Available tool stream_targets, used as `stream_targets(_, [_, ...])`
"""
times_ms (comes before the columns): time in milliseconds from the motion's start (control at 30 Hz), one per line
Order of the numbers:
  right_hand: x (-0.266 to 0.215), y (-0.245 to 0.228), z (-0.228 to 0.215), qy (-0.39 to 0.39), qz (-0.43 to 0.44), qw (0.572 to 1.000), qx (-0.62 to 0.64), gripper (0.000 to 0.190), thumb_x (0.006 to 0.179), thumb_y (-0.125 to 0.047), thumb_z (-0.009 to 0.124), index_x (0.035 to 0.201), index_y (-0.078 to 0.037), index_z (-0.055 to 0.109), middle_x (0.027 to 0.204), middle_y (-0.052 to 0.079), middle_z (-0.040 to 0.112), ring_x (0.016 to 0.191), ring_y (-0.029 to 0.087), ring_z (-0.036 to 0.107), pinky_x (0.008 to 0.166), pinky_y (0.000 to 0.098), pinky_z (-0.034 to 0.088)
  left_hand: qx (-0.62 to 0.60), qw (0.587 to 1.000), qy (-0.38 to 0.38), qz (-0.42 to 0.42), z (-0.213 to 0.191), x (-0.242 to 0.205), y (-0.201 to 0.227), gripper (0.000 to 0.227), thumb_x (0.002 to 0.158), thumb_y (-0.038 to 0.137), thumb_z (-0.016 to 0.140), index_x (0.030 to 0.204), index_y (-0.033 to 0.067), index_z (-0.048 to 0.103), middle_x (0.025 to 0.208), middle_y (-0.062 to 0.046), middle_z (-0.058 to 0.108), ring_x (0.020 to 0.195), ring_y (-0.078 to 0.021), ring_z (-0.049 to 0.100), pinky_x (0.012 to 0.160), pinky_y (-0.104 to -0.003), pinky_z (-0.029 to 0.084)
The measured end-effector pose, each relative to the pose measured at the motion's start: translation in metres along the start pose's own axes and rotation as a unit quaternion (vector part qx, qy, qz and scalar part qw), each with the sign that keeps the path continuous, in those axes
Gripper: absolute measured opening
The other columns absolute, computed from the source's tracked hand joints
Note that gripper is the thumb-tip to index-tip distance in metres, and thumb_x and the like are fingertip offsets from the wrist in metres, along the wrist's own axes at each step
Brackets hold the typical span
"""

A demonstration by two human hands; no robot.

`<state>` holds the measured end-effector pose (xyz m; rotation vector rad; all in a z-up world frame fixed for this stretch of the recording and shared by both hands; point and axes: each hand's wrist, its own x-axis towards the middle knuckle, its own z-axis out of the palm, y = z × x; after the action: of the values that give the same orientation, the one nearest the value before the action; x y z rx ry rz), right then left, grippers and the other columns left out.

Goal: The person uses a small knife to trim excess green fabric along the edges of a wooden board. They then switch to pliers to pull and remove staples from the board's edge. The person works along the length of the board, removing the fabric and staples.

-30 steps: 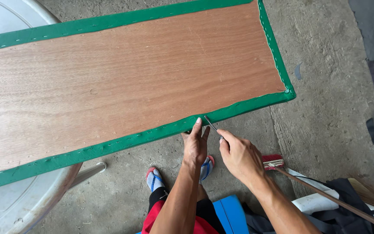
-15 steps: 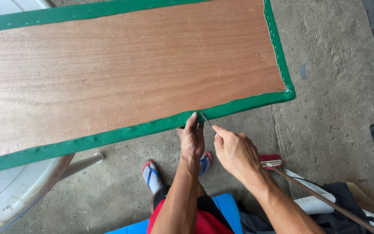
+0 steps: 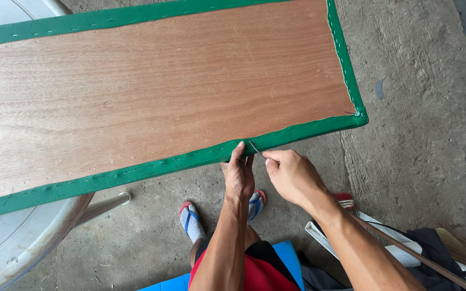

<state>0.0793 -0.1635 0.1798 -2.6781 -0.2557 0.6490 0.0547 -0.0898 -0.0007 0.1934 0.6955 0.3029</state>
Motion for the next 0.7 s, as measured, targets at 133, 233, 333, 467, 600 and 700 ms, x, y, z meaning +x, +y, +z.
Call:
stream_targets(133, [0.005, -0.010, 0.016, -0.006, 0.020, 0.994, -0.109, 0.028, 0.098, -0.020, 0.053, 0.105, -0.008, 0.077, 0.096, 0.020, 0.075, 0.092, 0.039, 0.073, 0.083, 0.0516, 0.057, 0.064, 0.996, 0.040, -0.036, -0.002, 0.000, 0.001, 0.056, 0.083, 0.017, 0.078, 0.132, 0.0173, 0.051, 0.121, -0.006, 0.064, 0.108, -0.0210, 0.062, 0.085, -0.042, 0.047])
stream_targets(233, [-0.002, -0.013, 0.049, 0.028, 0.001, 0.992, -0.125, 0.026, 0.098, -0.015, 0.052, 0.116, -0.008, 0.070, 0.088, 0.023, 0.074, 0.083, 0.041, 0.074, 0.075, 0.0543, 0.057, 0.034, 0.998, 0.024, -0.045, -0.004, 0.004, 0.003, 0.054, 0.084, 0.017, 0.079, 0.130, 0.0153, 0.052, 0.115, -0.008, 0.062, 0.099, -0.0250, 0.062, 0.076, -0.043, 0.051])
stream_targets(333, [-0.022, 0.006, 0.080, 0.070, 0.004, 0.994, -0.081, 0.047, 0.098, -0.018, 0.053, 0.145, -0.013, 0.055, 0.080, 0.026, 0.072, 0.074, 0.044, 0.072, 0.066, 0.0562, 0.056, 0.035, 0.999, -0.005, -0.018, -0.006, 0.004, -0.001, 0.053, 0.086, 0.017, 0.080, 0.131, 0.0121, 0.053, 0.113, -0.008, 0.063, 0.098, -0.0244, 0.063, 0.077, -0.041, 0.053])
stream_targets(467, [-0.032, 0.025, 0.094, 0.123, -0.041, 0.991, -0.020, 0.049, 0.098, -0.021, 0.055, 0.147, -0.016, 0.054, 0.080, 0.025, 0.071, 0.072, 0.043, 0.072, 0.061, 0.0550, 0.056, 0.063, 0.997, 0.034, -0.029, -0.010, 0.000, 0.006, 0.053, 0.081, 0.019, 0.079, 0.129, 0.0201, 0.055, 0.111, 0.001, 0.066, 0.099, -0.0175, 0.062, 0.078, -0.037, 0.047])
stream_targets(600, [-0.033, 0.025, 0.076, 0.121, -0.040, 0.991, -0.026, 0.049, 0.096, -0.024, 0.056, 0.145, -0.017, 0.056, 0.082, 0.024, 0.073, 0.073, 0.044, 0.071, 0.062, 0.0556, 0.055, 0.044, 0.999, 0.030, -0.005, 0.002, 0.001, 0.002, 0.052, 0.078, 0.018, 0.079, 0.124, 0.0215, 0.054, 0.109, 0.002, 0.067, 0.103, -0.0151, 0.063, 0.086, -0.041, 0.047])
stream_targets(700, [-0.032, 0.021, 0.068, 0.083, -0.018, 0.996, -0.034, 0.044, 0.099, -0.027, 0.055, 0.142, -0.019, 0.059, 0.083, 0.024, 0.073, 0.077, 0.044, 0.072, 0.068, 0.0552, 0.056, 0.054, 0.998, 0.024, -0.006, -0.002, 0.001, 0.003, 0.049, 0.081, 0.019, 0.080, 0.124, 0.0191, 0.056, 0.110, 0.001, 0.068, 0.104, -0.0160, 0.062, 0.088, -0.041, 0.046])
